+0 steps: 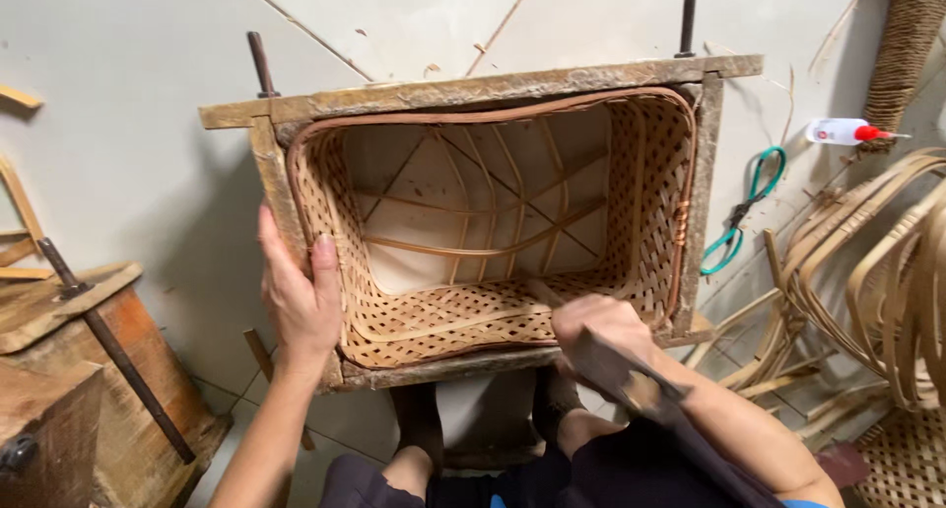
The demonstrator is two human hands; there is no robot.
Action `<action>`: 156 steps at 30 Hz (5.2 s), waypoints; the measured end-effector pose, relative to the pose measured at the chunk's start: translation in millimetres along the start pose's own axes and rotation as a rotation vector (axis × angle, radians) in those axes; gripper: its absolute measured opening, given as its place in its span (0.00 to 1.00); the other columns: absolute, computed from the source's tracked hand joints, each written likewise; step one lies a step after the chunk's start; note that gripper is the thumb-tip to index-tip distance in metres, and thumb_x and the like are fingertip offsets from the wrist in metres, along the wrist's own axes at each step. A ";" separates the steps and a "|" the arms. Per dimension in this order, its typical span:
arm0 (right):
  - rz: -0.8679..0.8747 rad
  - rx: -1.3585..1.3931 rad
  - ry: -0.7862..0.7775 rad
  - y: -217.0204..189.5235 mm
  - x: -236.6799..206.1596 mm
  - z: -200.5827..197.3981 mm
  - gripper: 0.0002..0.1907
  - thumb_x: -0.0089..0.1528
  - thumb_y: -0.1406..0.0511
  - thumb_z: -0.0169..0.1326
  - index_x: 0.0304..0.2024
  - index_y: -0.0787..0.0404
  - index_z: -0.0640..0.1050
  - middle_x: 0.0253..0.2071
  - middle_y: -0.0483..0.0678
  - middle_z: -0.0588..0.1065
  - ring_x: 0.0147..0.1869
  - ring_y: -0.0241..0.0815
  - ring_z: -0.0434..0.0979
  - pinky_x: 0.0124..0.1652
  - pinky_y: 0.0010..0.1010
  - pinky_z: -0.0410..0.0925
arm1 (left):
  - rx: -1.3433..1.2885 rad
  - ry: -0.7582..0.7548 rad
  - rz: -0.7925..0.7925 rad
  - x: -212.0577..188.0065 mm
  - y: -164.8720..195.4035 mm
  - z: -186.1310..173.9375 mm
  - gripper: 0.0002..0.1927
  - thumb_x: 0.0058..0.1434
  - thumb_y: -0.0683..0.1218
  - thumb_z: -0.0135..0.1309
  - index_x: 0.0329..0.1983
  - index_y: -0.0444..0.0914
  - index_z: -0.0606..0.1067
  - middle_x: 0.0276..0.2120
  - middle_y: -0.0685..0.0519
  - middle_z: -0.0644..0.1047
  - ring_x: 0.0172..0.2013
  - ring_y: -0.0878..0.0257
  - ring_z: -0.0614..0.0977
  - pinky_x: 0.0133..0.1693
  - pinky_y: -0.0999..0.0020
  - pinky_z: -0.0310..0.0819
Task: The person inserts thin bamboo strips into a rectangular basket frame, tapping them into place with a hammer and applying glue to secure the joints. The person repeatedly adjusts the strips and uses a hammer to flatten and align them within the frame.
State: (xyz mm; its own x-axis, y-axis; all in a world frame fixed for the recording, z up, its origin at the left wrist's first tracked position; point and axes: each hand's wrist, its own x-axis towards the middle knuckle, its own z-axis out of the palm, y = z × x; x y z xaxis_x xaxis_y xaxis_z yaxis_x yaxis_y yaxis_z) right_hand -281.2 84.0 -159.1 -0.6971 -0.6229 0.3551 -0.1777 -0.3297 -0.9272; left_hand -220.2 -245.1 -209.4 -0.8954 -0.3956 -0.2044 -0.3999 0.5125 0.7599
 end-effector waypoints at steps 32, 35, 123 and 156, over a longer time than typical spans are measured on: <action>-0.033 -0.269 -0.011 86.5 78.4 123.8 0.05 0.61 0.68 0.57 0.34 0.63 0.76 0.27 0.46 0.73 0.28 0.40 0.77 0.30 0.33 0.72 | 0.068 0.144 0.170 11.6 -2.9 -26.2 0.32 0.77 0.53 0.44 0.76 0.30 0.54 0.67 0.32 0.69 0.63 0.36 0.76 0.60 0.49 0.73; -0.063 -0.307 0.080 91.1 89.0 113.0 0.05 0.62 0.67 0.58 0.35 0.63 0.76 0.28 0.46 0.74 0.28 0.40 0.77 0.30 0.33 0.72 | 0.102 0.128 0.121 14.1 -3.3 -21.8 0.34 0.75 0.55 0.43 0.75 0.30 0.54 0.66 0.32 0.69 0.62 0.37 0.75 0.60 0.50 0.72; 0.458 -0.711 0.302 -29.1 -70.4 -209.8 0.13 0.63 0.67 0.54 0.48 0.68 0.73 0.45 0.55 0.75 0.47 0.47 0.76 0.43 0.39 0.74 | -0.266 -0.050 0.204 33.9 -96.4 -99.0 0.17 0.68 0.44 0.52 0.57 0.31 0.74 0.45 0.43 0.79 0.43 0.54 0.83 0.46 0.57 0.77; 0.299 -1.504 0.302 8.1 -73.2 -134.8 0.16 0.59 0.75 0.54 0.50 0.64 0.75 0.59 0.55 0.71 0.61 0.57 0.73 0.58 0.45 0.69 | 0.200 -0.003 0.750 106.2 73.8 -17.0 0.14 0.64 0.40 0.61 0.53 0.43 0.81 0.55 0.52 0.80 0.57 0.53 0.82 0.62 0.55 0.71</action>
State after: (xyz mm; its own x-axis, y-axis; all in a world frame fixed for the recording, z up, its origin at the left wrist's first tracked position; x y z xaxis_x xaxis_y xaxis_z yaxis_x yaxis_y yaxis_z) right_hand -325.3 222.6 -208.7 -0.9084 -0.3127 0.2776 -0.3887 0.8761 -0.2852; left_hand -341.5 -262.2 -164.5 -0.9411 0.1131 0.3186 0.2856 0.7703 0.5701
